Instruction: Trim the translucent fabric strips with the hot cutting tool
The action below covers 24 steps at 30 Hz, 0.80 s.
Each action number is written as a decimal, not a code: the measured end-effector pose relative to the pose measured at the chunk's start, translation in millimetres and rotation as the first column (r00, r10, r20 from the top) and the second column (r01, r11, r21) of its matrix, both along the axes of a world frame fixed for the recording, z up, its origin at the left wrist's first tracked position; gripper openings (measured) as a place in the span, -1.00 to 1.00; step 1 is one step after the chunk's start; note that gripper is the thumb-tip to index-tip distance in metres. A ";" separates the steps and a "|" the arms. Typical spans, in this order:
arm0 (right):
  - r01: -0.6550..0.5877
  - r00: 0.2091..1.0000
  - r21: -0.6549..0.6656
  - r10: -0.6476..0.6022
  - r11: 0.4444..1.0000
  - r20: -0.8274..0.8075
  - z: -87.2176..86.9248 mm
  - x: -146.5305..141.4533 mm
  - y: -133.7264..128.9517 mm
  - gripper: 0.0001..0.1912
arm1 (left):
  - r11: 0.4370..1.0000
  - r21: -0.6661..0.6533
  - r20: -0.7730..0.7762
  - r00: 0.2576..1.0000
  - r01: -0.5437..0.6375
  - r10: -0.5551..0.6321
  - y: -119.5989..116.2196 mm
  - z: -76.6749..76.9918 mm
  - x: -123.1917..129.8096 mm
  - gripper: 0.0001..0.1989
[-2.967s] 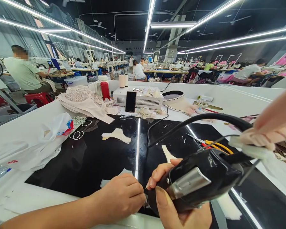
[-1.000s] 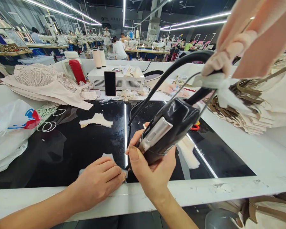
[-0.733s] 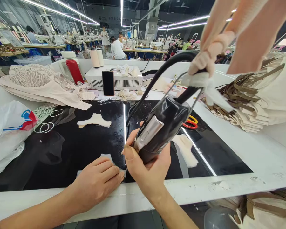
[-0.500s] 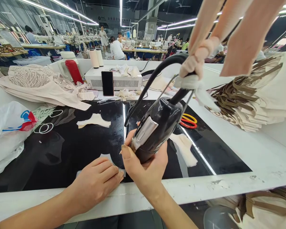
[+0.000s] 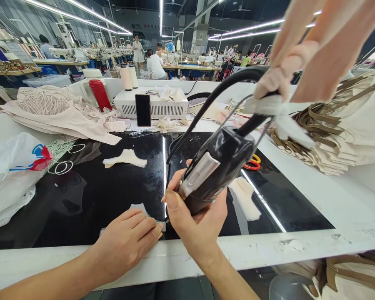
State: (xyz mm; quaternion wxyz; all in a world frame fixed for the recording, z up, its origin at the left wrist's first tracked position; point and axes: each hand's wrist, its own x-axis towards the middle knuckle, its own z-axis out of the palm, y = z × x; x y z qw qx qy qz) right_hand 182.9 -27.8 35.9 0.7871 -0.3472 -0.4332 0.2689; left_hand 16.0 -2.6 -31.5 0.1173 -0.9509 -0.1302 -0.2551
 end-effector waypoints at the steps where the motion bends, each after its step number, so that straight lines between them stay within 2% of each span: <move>1: -0.005 1.000 0.001 0.005 1.000 -0.001 0.2 0.4 0.1 -0.56 | 1.000 0.001 -0.002 1.000 0.000 0.000 0.0 -0.6 -0.5 -0.95; 8: -0.043 0.999 0.003 0.043 0.999 0.015 -3.8 0.4 0.5 -0.58 | 1.000 0.015 0.034 0.999 -0.001 0.000 -1.4 2.3 3.1 -0.90; 12: -0.012 0.999 -0.008 0.012 1.000 0.032 -5.2 -0.5 0.7 -0.61 | 1.000 0.015 0.049 0.999 0.004 -0.005 -2.4 3.8 4.5 -0.88; 15: -0.012 1.000 -0.031 0.013 0.999 0.017 -3.5 0.0 -0.5 -0.64 | 1.000 0.013 0.034 0.999 0.002 -0.002 -2.0 2.1 3.8 -0.89; 19: -0.040 0.999 0.004 0.040 0.999 0.001 -1.6 1.1 -5.1 -0.63 | 1.000 0.004 0.004 1.000 0.002 -0.002 -1.7 -1.4 1.8 -0.91; 24: -0.049 0.998 0.010 0.049 0.999 0.027 -3.9 -0.4 -8.7 -0.62 | 1.000 -0.007 0.005 1.000 -0.008 0.008 -3.0 -2.8 2.7 -0.83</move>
